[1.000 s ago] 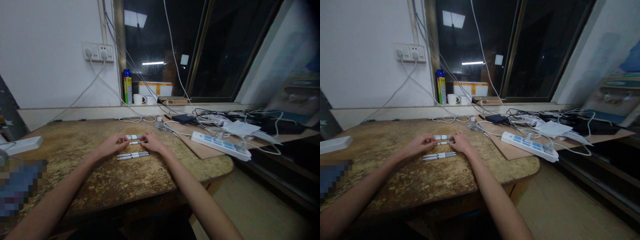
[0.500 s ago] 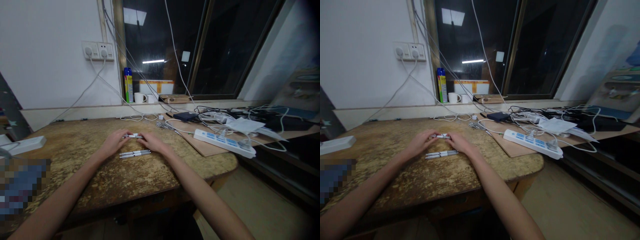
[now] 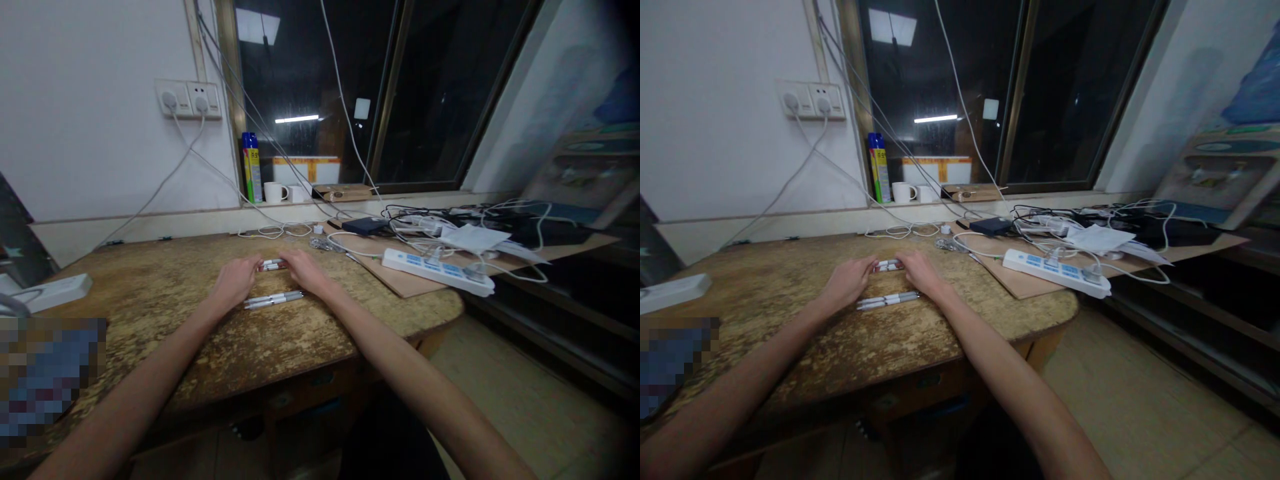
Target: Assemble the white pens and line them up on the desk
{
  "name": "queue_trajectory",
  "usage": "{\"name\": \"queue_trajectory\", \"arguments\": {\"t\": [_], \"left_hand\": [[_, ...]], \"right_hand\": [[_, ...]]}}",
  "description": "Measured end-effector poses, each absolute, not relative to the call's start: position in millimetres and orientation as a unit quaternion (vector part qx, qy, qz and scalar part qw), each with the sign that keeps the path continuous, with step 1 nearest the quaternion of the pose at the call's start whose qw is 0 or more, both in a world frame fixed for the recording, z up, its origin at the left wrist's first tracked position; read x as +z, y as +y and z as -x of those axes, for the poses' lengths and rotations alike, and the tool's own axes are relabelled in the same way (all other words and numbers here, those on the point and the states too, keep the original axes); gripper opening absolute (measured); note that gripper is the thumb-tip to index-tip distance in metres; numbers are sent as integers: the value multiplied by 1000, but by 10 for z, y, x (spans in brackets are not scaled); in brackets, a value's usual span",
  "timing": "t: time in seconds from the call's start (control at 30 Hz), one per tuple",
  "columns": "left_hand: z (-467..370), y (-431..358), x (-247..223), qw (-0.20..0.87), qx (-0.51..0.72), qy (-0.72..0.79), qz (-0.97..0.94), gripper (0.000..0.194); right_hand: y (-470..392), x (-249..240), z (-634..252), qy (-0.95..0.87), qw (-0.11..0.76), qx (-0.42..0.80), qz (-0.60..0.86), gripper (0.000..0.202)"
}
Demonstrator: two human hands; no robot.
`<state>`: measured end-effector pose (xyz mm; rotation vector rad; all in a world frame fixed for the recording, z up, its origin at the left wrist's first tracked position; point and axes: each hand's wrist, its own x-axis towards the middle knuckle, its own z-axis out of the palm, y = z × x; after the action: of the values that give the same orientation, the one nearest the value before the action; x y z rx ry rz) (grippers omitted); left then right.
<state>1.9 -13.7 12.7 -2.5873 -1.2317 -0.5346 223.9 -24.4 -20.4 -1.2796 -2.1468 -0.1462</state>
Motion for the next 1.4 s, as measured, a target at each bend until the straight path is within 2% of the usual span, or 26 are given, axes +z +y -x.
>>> {"name": "queue_trajectory", "arguments": {"t": [0.07,0.2,0.27,0.37,0.47,0.63,0.8,0.9,1.03,1.17,1.27,1.4], "left_hand": [[-4,-107,125,110,-186,-405,888,31],[30,-83,120,106,-204,-371,900,34],[38,-86,120,106,-214,-356,903,34],[35,-104,128,96,-222,-349,905,35],[22,-132,139,81,-224,-347,907,34],[-2,-159,113,81,-219,-354,906,36],[-17,-163,46,45,-234,-355,904,40],[-30,-165,49,39,-249,-347,903,41],[-46,-163,118,46,-251,-339,905,39],[-29,-164,174,35,-233,-347,908,39],[22,-162,154,15,-228,-346,910,38],[124,-164,78,4,-229,-350,908,39]], "right_hand": [[-263,-196,-2237,-813,339,-26,474,19],[-305,-159,-2225,-806,394,63,438,29],[-307,-155,-2223,-799,416,92,425,28],[-294,-167,-2213,-786,454,92,411,18],[-302,-169,-2187,-768,486,102,404,23],[-347,-161,-2159,-766,455,170,421,34],[-332,-208,-2173,-752,501,133,407,20],[-334,-208,-2174,-742,509,158,407,25],[-361,-182,-2173,-740,469,202,438,34],[-375,-200,-2147,-729,500,200,422,24],[-381,-247,-2101,-714,529,192,416,26],[-388,-313,-2067,-702,504,237,443,27]]}}
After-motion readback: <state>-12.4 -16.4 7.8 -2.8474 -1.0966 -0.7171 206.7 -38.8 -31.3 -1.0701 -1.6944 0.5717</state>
